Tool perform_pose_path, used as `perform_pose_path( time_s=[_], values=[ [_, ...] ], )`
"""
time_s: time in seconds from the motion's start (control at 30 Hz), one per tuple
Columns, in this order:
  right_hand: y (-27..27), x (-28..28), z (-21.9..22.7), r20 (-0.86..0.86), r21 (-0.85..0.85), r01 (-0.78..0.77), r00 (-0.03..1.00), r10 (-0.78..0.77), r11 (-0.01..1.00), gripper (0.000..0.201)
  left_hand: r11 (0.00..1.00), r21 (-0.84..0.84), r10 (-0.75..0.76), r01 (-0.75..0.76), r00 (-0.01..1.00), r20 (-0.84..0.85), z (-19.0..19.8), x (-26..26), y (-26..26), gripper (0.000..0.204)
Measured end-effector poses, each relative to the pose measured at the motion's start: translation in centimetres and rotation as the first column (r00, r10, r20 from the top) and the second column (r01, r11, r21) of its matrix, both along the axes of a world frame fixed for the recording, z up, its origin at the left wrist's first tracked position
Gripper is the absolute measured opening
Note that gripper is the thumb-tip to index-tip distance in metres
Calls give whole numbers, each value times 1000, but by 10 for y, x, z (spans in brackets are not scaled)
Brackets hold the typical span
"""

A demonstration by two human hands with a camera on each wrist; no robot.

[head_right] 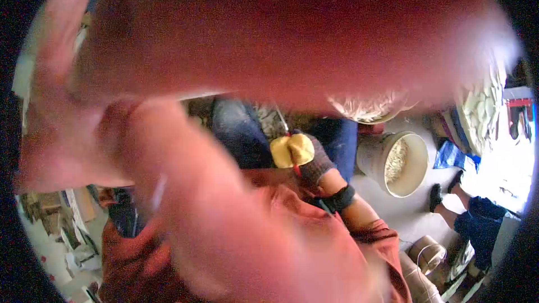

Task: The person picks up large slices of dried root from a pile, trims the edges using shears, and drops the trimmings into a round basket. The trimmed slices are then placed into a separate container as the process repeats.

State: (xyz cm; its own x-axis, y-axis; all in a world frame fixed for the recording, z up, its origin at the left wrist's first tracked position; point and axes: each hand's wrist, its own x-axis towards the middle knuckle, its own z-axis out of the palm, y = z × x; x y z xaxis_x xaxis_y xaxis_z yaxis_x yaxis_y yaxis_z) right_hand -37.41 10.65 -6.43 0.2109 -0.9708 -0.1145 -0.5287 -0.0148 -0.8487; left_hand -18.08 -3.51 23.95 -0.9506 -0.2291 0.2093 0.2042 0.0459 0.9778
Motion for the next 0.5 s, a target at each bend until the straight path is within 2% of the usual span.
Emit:
perform_pose_path(
  time_s=[0.07, 0.1, 0.13, 0.2, 0.23, 0.27, 0.3, 0.33, 0.37, 0.4, 0.5],
  values=[
    [8, -2, 14, 283, -12, 91, 955, -84, 996, 20, 993, -101, -50, 58, 996, 76, 2, -9, -2, 87],
    [10, 1, 18, 387, 209, 158, 893, -230, 965, 19, 989, -131, -48, 62, 993, 104, 2, -11, -3, 86],
    [11, -6, 9, 241, 153, 92, 962, -128, 984, 20, 981, -178, -58, 83, 988, 145, 2, -14, -3, 85],
    [8, -2, 49, 522, 314, 91, 815, -252, 945, 18, 966, -244, -44, 90, 982, 185, 0, -16, -3, 84],
    [16, -7, 9, 272, 15, 12, 962, -15, 1000, 18, 958, -272, -34, 88, 980, 197, 0, -16, -3, 83],
    [24, -11, -30, -52, -285, -80, 996, 68, 955, 17, 950, -300, -22, 85, 978, 208, -1, -15, -3, 82],
    [30, -7, -42, -4, -224, -48, 999, 48, 973, 17, 943, -322, -12, 83, 976, 218, -2, -15, -3, 81],
    [32, -6, -40, 226, 0, 37, 973, -36, 999, 17, 936, -342, -4, 86, 973, 232, -2, -15, -5, 80],
    [35, -2, -43, 368, 178, 94, 917, -155, 980, 17, 930, -359, 12, 79, 969, 246, -3, -14, -7, 79],
    [35, -1, -47, 417, 260, 110, 883, -214, 959, 17, 925, -372, 23, 78, 966, 258, -4, -14, -6, 78],
    [31, 0, -56, 463, 365, 139, 830, -309, 920, 17, 904, -425, 77, 46, 961, 267, -1, -11, -6, 76]
  ],
)
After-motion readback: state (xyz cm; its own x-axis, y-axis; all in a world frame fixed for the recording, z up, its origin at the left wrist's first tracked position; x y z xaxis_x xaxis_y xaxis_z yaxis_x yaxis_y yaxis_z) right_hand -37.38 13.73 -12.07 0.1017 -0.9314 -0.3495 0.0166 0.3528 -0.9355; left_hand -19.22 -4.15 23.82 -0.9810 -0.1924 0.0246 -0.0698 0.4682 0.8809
